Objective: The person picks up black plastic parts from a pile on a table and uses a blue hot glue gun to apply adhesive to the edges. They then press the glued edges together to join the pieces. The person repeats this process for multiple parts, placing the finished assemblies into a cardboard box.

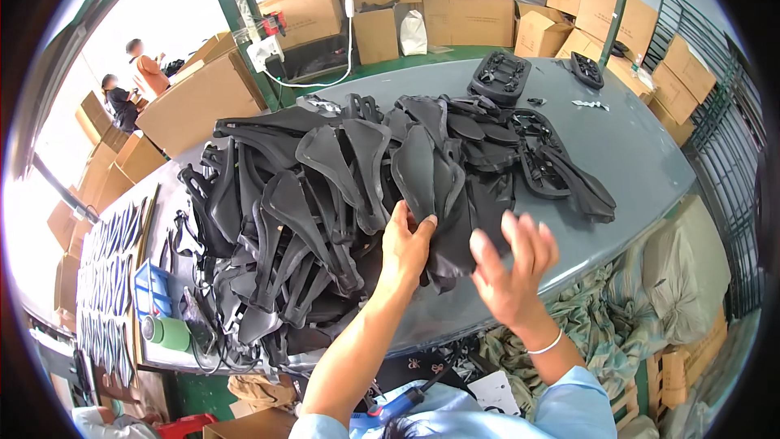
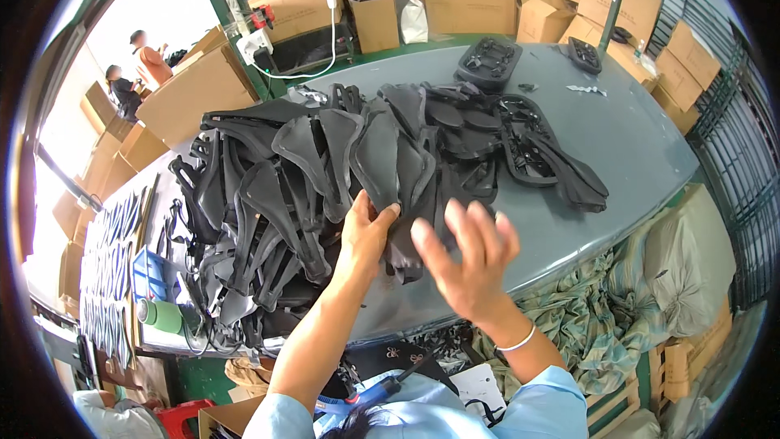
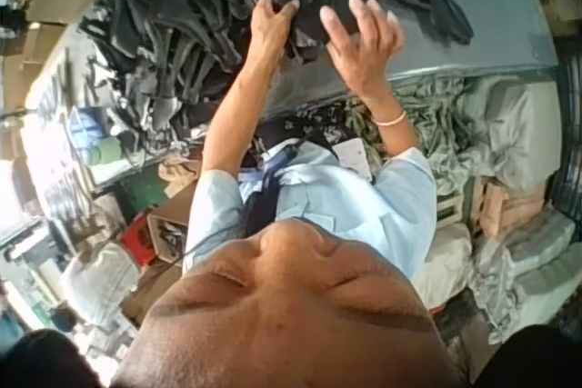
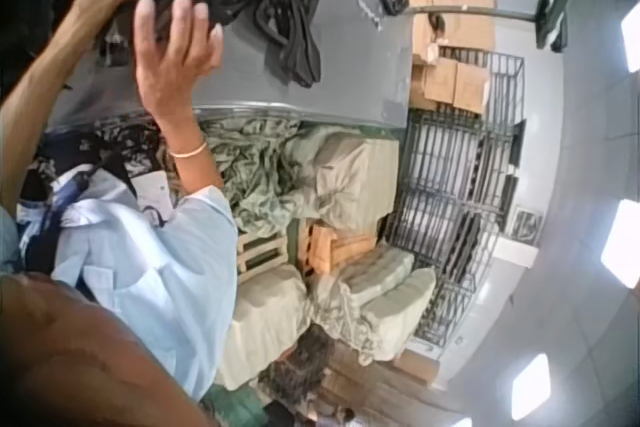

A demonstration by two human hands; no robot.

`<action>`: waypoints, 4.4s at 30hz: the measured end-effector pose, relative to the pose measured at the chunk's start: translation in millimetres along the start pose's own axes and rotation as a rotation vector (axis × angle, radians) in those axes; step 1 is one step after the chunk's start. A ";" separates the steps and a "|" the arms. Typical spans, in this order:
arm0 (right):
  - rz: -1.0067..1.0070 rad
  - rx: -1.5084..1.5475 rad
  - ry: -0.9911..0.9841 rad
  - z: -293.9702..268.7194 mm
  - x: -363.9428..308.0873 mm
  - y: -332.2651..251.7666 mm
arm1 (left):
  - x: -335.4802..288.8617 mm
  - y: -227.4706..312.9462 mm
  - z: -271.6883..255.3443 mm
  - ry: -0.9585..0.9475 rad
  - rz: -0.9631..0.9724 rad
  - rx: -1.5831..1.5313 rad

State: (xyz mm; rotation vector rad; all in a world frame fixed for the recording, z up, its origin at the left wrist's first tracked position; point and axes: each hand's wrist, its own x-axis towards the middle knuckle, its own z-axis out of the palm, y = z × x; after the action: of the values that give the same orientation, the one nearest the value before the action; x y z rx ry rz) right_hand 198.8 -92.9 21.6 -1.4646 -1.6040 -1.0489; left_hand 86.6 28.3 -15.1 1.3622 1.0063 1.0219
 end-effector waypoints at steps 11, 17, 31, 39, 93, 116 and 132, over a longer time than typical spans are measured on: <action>1.101 0.500 0.290 1.9 -21.0 143.0 | 6.7 62.2 -58.0 0.160 0.063 -0.468; 1.565 1.225 0.435 53.6 -38.5 147.5 | 41.3 37.1 -99.4 0.421 0.123 -0.076; 0.552 -0.259 -0.415 105.5 -54.9 178.2 | -3.7 36.4 -63.5 0.180 0.763 1.042; 0.454 -0.672 -0.648 50.2 -119.3 250.9 | -6.7 35.8 -55.7 0.197 0.757 0.922; -0.349 0.245 -0.152 63.7 -20.8 70.2 | -3.0 17.7 -49.4 0.158 0.569 1.204; 1.207 0.703 0.366 46.3 -96.1 139.2 | 13.9 0.6 24.5 -0.014 0.602 0.407; 0.537 0.423 0.292 24.8 -108.8 87.8 | 4.4 48.1 38.3 -0.199 0.453 0.407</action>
State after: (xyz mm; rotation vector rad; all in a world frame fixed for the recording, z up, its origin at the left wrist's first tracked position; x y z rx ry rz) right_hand 297.7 -113.2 -78.3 -1.2746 -1.0540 -0.5410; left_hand 125.4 20.7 32.2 2.0524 0.7964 1.0111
